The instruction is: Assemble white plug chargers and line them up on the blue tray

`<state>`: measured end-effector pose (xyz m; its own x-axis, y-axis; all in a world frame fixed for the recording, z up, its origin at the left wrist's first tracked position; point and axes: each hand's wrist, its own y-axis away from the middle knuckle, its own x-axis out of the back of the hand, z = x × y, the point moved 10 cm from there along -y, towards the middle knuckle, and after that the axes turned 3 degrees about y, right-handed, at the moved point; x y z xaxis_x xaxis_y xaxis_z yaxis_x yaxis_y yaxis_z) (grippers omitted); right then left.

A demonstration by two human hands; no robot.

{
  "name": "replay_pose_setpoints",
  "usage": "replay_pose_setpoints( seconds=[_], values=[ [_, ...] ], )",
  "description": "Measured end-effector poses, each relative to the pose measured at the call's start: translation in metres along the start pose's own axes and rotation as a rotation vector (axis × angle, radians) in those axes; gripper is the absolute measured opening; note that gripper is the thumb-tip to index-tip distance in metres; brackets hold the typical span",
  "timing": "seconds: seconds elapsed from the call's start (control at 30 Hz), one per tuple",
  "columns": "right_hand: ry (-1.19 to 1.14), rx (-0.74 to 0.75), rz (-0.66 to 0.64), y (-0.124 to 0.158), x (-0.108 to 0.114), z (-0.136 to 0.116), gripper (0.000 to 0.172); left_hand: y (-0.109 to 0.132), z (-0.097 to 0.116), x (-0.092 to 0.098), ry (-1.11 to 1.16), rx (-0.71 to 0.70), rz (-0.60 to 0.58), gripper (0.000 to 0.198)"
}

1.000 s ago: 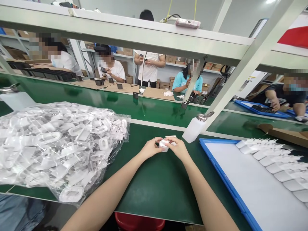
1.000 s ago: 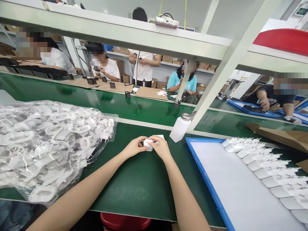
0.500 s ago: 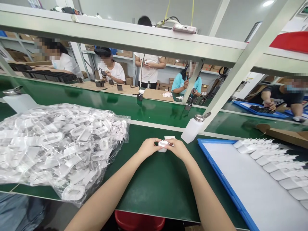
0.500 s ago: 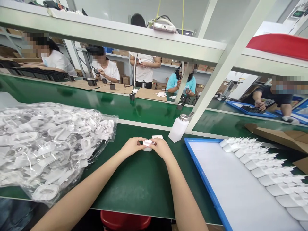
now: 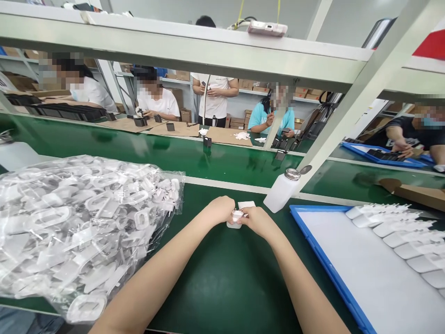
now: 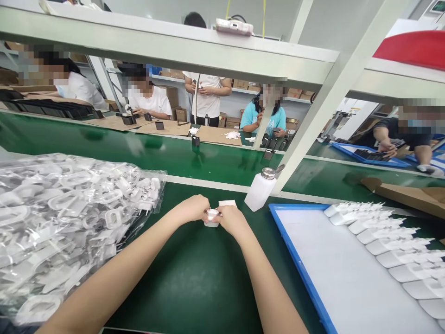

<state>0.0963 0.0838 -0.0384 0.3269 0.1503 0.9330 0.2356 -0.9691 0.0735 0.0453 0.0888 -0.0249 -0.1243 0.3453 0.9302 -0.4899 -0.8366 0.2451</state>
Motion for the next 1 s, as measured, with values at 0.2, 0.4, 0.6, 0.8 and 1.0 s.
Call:
replay_pose_setpoints(
  seconds=[0.2, 0.4, 0.6, 0.8, 1.0],
  values=[
    [-0.054, 0.020, 0.002, -0.004, -0.005, 0.004, 0.012, -0.007, -0.012, -0.007, 0.032, 0.104, -0.013, 0.016],
    [-0.068, 0.021, 0.108, 0.006, -0.002, 0.000, 0.013, 0.004, -0.013, -0.007, 0.080, 0.053, 0.085, 0.018],
    [-0.383, 0.069, -0.017, 0.006, -0.010, 0.002, 0.012, 0.003, -0.018, -0.007, 0.130, 0.041, 0.112, 0.018],
    [-0.096, 0.055, -0.113, -0.006, -0.002, -0.004, 0.009, -0.003, -0.008, -0.009, 0.085, 0.031, -0.029, 0.016],
    [-0.077, 0.026, -0.094, -0.009, -0.001, -0.005, 0.007, -0.003, -0.010, -0.004, 0.045, 0.082, 0.031, 0.023]
  ],
)
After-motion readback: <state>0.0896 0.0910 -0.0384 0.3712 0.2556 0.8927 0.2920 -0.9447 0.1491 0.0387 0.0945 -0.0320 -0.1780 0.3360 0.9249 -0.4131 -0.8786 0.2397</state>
